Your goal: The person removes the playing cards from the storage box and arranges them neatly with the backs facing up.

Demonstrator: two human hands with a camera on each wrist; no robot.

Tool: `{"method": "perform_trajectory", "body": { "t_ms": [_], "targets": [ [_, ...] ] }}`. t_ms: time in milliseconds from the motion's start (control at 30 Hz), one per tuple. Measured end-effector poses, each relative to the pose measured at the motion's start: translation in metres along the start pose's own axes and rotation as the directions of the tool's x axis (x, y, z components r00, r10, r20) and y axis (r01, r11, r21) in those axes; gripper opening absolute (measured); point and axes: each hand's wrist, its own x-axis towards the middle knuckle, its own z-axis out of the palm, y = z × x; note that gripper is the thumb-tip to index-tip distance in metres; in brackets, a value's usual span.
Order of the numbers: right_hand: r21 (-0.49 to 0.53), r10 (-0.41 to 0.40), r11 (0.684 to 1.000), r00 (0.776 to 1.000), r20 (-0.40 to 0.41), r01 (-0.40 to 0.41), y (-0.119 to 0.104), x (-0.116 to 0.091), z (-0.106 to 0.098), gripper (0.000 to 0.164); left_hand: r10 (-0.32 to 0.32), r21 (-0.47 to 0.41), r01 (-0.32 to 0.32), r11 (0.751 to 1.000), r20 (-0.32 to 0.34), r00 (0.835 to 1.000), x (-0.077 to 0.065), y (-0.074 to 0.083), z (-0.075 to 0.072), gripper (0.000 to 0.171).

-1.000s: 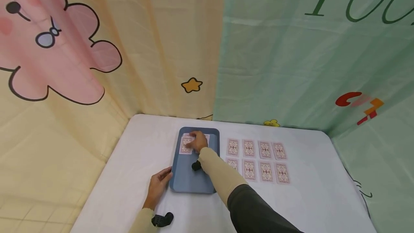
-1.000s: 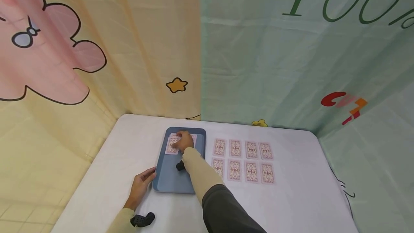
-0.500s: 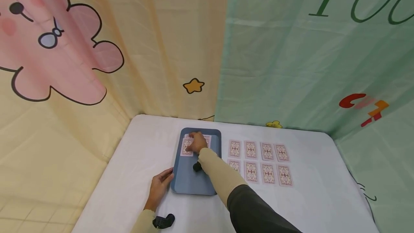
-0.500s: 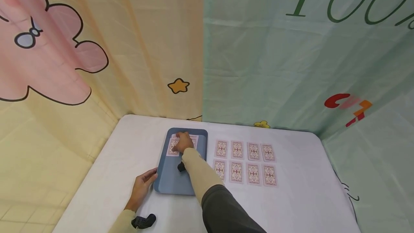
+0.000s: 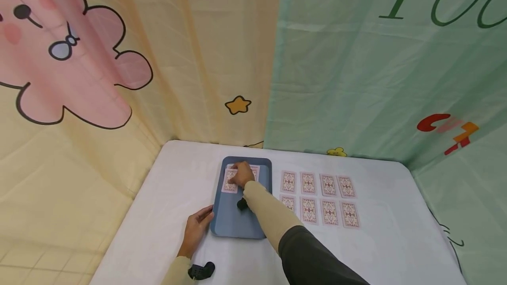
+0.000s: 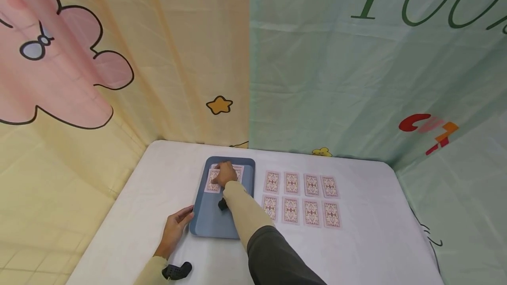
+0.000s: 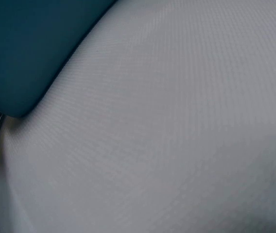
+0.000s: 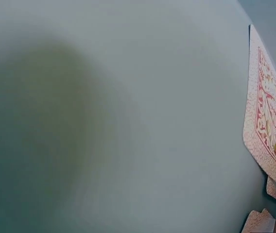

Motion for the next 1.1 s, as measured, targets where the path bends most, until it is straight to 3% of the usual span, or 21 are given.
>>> {"method": "perform_trajectory", "body": {
  "t_ms": [433,767,1100],
  "targets": [
    [0.196,0.055,0.98,0.997,-0.062,-0.042,0.0,-0.012,-0.008,0.029,0.006,0.011,-0.006,1.0,0.021,1.0,0.001,0.002,0.004,0.038],
    [0.25,-0.041,0.966,0.994,-0.099,0.065,0.002,-0.023,-0.015,0.021,-0.011,0.027,0.011,1.0,0.006,1.0,0.001,0.003,0.003,0.038],
    [0.293,-0.071,0.951,0.991,-0.11,0.1,0.016,-0.051,-0.036,0.019,-0.019,0.053,0.018,0.998,0.015,1.0,-0.001,0.004,-0.001,0.039]
  ]
}}
